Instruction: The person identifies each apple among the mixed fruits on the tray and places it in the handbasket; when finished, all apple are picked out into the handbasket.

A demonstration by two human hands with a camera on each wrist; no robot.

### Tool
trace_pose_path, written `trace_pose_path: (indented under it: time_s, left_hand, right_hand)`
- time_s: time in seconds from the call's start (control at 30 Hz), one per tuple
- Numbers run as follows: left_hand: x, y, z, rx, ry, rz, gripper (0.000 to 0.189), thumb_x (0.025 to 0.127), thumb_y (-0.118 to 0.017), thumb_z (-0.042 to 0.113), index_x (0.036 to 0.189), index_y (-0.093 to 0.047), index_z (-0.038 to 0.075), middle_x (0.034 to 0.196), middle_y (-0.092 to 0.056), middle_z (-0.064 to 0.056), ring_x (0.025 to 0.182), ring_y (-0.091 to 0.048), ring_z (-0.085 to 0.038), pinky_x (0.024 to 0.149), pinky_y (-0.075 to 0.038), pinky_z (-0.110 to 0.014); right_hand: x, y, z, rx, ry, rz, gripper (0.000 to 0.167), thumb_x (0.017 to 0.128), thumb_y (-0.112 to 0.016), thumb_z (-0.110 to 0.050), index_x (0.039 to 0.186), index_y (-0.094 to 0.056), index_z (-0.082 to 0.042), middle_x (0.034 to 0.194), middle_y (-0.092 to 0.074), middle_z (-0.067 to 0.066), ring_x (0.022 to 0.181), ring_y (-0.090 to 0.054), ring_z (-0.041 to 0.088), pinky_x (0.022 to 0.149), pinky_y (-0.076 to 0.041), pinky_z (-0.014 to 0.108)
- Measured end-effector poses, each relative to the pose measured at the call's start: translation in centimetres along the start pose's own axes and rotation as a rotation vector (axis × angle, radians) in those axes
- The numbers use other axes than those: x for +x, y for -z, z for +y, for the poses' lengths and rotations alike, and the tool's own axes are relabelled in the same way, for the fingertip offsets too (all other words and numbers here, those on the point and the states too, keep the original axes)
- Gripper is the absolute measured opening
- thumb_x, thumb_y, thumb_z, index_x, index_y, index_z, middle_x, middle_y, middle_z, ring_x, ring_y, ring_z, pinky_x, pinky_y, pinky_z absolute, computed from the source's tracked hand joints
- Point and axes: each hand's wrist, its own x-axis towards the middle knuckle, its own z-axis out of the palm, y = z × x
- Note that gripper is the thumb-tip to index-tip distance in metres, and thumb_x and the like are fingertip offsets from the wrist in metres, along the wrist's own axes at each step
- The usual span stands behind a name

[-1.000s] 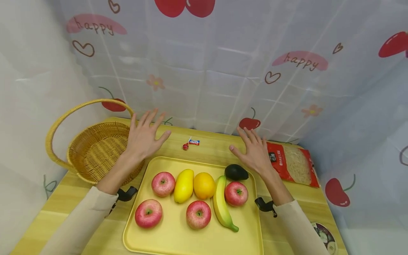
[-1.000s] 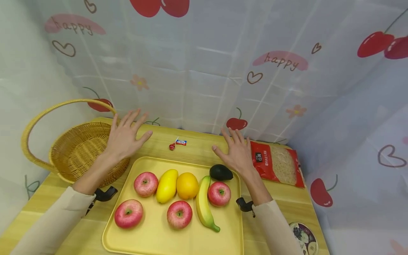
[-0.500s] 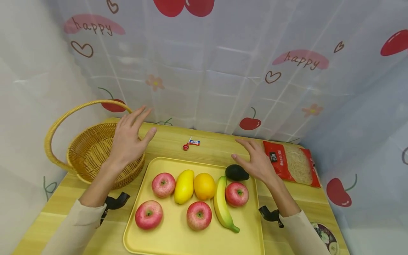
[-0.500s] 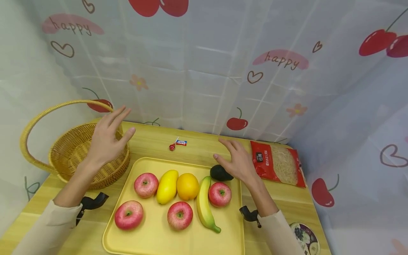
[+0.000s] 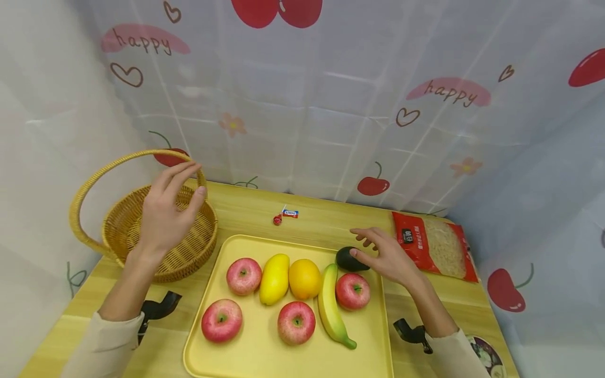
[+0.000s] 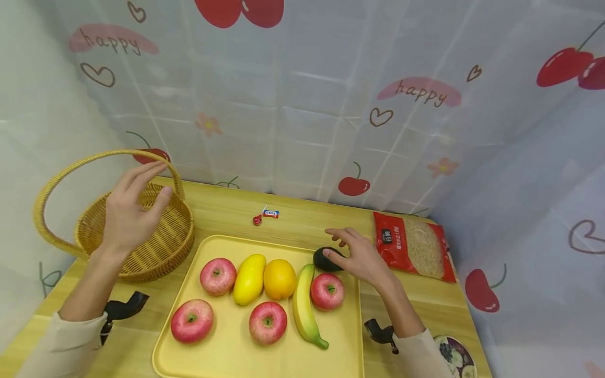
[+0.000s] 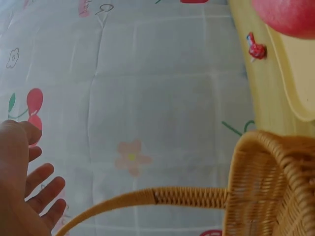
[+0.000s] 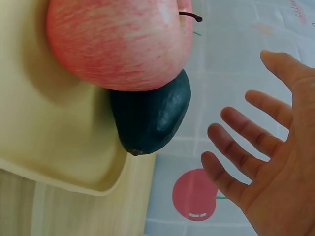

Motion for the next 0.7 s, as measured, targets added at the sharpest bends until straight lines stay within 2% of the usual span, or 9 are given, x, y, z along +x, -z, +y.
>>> trace_pose_path:
  time_s: [0.13, 0.33, 0.5, 0.63, 0.7]
  left_hand:
    - [0.3, 1.1, -0.2, 0.012, -0.017, 0.061, 0.041, 0.091, -0.069, 0.012, 0.132, -0.066, 0.006, 0.135, -0.062, -0.012, 0.122, -0.057, -0.034, 0.105, -0.046, -0.038]
    - [0.7, 2.7, -0.3, 0.018, -0.007, 0.147, 0.039, 0.091, -0.066, 0.015, 0.128, -0.068, 0.002, 0.130, -0.064, -0.019, 0.122, -0.057, -0.039, 0.109, -0.045, -0.036]
    - [1.3, 4.0, -0.3, 0.043, 0.009, 0.247, 0.037, 0.092, -0.065, 0.024, 0.123, -0.072, 0.006, 0.124, -0.067, -0.018, 0.116, -0.061, -0.038, 0.101, -0.045, -0.023]
    - [1.9, 5.2, 0.6, 0.056, 0.026, 0.316, 0.035, 0.092, -0.065, 0.025, 0.119, -0.074, 0.005, 0.120, -0.068, -0.021, 0.113, -0.062, -0.040, 0.099, -0.046, -0.023]
    - [2.0, 5.7, 0.4, 0.066, 0.041, 0.331, 0.034, 0.091, -0.066, 0.024, 0.119, -0.074, 0.006, 0.120, -0.069, -0.019, 0.113, -0.062, -0.039, 0.100, -0.046, -0.025]
  right_hand:
    - [-0.4, -0.2, 0.1, 0.022, 0.001, -0.037, 0.054, 0.092, -0.068, -0.053, 0.138, -0.060, -0.026, 0.121, -0.063, -0.003, 0.099, -0.062, 0.021, 0.085, -0.056, 0.047]
    - [-0.8, -0.4, 0.1, 0.040, 0.024, -0.073, 0.056, 0.092, -0.069, -0.051, 0.137, -0.062, -0.018, 0.117, -0.065, 0.000, 0.095, -0.062, 0.021, 0.082, -0.056, 0.045]
    - [-1.2, -0.3, 0.2, 0.063, 0.042, -0.099, 0.054, 0.091, -0.070, -0.050, 0.135, -0.064, -0.018, 0.112, -0.067, -0.002, 0.092, -0.064, 0.020, 0.082, -0.057, 0.044]
    - [-1.6, -0.1, 0.4, 0.069, 0.052, -0.129, 0.054, 0.090, -0.072, -0.050, 0.133, -0.065, -0.018, 0.110, -0.068, -0.003, 0.089, -0.064, 0.018, 0.081, -0.057, 0.040]
    - [-1.8, -0.1, 0.5, 0.069, 0.052, -0.147, 0.053, 0.090, -0.072, -0.049, 0.133, -0.065, -0.019, 0.110, -0.068, -0.003, 0.089, -0.064, 0.018, 0.081, -0.057, 0.041]
